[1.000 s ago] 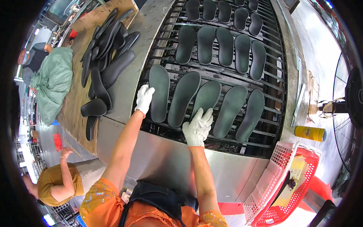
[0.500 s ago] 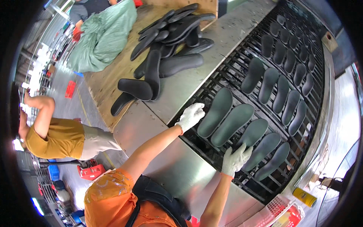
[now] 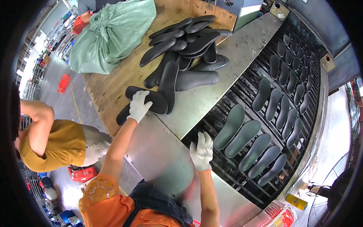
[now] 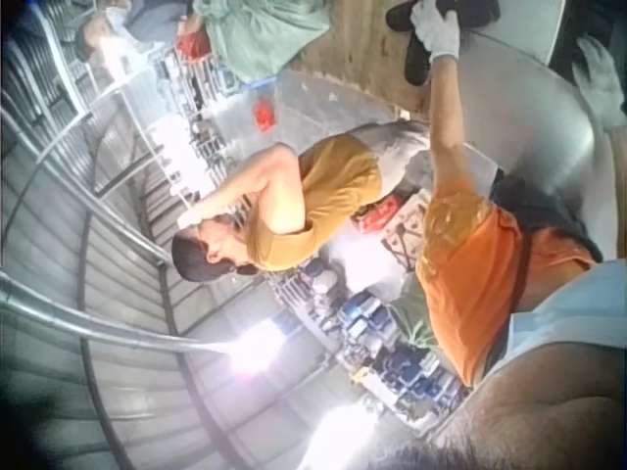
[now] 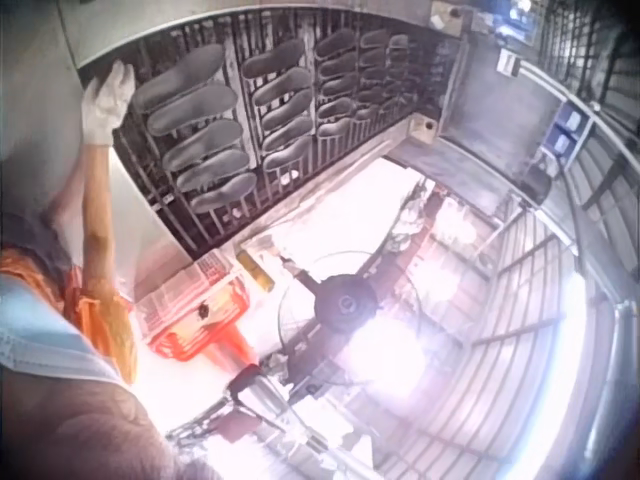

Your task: The person picks up black slipper soles from a wooden table and places them onto a metal conveyor belt. They handle the soles in small groups, arranging them in rows on the moving belt. A coworker is visible in the background, also handling the slipper soles.

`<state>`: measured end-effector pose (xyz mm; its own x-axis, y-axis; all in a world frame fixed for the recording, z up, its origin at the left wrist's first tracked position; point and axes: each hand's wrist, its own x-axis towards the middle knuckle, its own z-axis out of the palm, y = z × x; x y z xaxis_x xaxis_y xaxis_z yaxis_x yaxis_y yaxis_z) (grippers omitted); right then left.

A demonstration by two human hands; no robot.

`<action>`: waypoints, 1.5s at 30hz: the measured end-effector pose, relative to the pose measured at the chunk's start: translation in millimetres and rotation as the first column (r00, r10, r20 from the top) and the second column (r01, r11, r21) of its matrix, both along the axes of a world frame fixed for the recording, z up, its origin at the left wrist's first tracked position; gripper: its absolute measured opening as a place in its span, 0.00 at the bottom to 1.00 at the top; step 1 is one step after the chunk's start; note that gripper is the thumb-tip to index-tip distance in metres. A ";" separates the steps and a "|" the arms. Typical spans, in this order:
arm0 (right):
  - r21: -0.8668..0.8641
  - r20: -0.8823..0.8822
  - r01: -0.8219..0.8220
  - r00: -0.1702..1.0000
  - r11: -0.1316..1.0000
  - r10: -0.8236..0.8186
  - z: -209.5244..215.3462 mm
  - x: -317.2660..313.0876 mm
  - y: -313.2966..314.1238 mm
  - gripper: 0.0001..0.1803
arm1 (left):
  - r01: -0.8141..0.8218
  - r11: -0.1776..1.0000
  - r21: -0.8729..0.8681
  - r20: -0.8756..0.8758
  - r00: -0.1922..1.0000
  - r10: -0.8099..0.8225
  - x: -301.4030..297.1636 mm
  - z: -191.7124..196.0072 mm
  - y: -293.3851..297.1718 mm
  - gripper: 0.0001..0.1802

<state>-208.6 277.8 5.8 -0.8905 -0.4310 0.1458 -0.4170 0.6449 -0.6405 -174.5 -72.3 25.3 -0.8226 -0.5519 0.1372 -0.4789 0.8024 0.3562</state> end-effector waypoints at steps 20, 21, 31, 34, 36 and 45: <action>0.762 0.181 -0.258 0.965 0.594 0.188 28.8 -230.0 -180.5 0.48 | -0.082 0.965 0.249 0.488 0.871 -0.052 37.8 23.0 -99.9 0.34; 0.747 0.203 -0.242 0.970 0.619 0.135 31.4 -218.0 -170.8 0.51 | -0.099 0.957 0.272 0.484 0.874 -0.047 45.2 20.6 -101.1 0.34; 0.196 0.423 0.200 0.866 0.960 -0.267 6.2 -134.0 -75.6 0.60 | -0.184 0.852 0.491 0.428 0.902 -0.051 81.2 16.6 -87.8 0.29; -0.240 0.633 0.361 0.762 0.901 -0.137 -11.8 -126.3 -65.0 0.36 | -0.194 0.837 0.512 0.364 0.931 -0.007 92.4 8.7 -78.6 0.29; -0.345 0.676 0.452 0.728 0.823 -0.116 10.7 -108.7 -99.0 0.22 | -0.226 0.833 0.505 0.364 0.931 0.032 100.6 6.5 -76.3 0.29; -0.256 0.388 0.166 0.920 0.952 -0.056 16.9 -96.0 -226.0 0.35 | -0.258 0.769 0.585 0.276 0.955 0.110 108.9 -7.5 -59.0 0.27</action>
<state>-304.5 51.8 22.8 -0.9427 -0.3165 -0.1059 -0.0492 0.4458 -0.8938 -65.5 -131.3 17.7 -0.6635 -0.6014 -0.4450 -0.7168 0.3405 0.6085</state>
